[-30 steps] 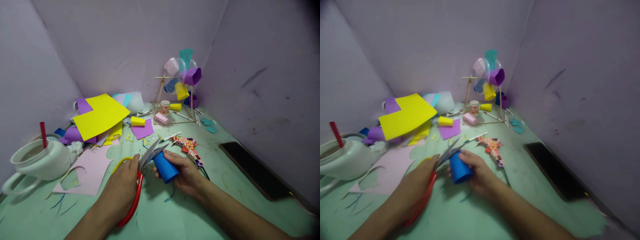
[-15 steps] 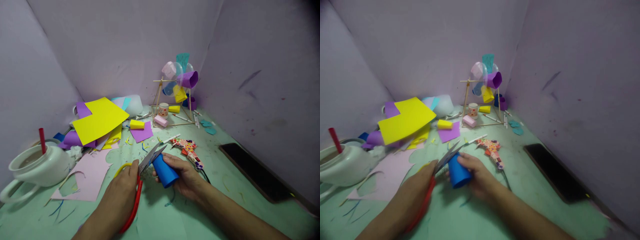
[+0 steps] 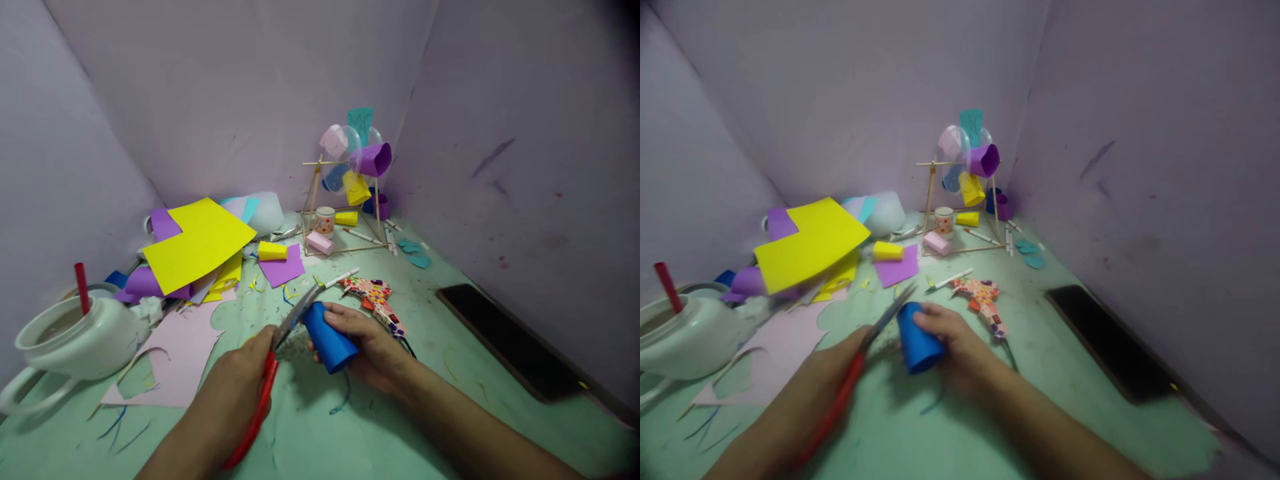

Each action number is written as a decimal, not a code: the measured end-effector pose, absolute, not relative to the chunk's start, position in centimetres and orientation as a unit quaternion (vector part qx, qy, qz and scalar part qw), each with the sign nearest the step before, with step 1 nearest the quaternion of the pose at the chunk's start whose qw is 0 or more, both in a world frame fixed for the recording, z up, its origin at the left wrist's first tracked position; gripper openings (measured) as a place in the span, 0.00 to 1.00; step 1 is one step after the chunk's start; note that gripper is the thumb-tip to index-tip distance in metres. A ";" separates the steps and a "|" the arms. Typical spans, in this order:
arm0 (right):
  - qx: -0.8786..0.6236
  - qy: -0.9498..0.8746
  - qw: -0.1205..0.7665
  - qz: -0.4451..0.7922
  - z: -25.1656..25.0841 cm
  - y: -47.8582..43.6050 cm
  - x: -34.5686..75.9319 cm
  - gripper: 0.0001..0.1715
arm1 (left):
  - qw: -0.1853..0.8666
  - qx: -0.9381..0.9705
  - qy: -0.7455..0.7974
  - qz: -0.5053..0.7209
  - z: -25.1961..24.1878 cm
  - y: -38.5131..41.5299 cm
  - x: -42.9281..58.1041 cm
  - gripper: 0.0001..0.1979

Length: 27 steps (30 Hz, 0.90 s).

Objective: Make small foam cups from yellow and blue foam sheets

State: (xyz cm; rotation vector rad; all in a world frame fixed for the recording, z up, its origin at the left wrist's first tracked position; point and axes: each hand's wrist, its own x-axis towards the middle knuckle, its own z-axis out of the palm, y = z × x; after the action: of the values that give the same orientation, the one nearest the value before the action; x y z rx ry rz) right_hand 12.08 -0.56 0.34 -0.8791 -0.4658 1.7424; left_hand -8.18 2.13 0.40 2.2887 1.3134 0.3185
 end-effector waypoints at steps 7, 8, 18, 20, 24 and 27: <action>-0.423 -0.195 0.549 0.694 0.9 -0.5 12.6 0.22 | 0.175 0.849 0.475 0.150 1.7 3.2 -9.1 0.22; -0.423 -0.198 0.549 0.694 0.9 -0.5 12.6 0.22 | 0.173 0.857 0.463 0.150 1.6 3.0 -8.9 0.23; -0.414 -0.270 0.553 0.671 0.2 -0.6 12.1 0.23 | 0.159 0.873 0.449 0.101 1.4 1.9 -6.9 0.25; -0.416 -0.287 0.560 0.656 -0.1 -0.7 12.2 0.23 | 0.170 0.871 0.452 0.088 1.5 1.9 -6.9 0.25; -0.418 -0.315 0.552 0.649 -0.5 -0.8 12.2 0.25 | 0.189 0.862 0.461 0.092 0.9 1.8 -7.3 0.26; -0.416 -0.324 0.551 0.647 -0.7 -0.8 12.1 0.24 | 0.206 0.856 0.460 0.113 0.4 1.8 -7.5 0.27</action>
State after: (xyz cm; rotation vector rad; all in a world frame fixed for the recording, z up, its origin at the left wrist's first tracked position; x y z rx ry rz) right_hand 12.10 -0.79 -0.73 -0.9834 -0.7654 1.5308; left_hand -7.50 1.80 0.39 2.3858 1.2823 0.3139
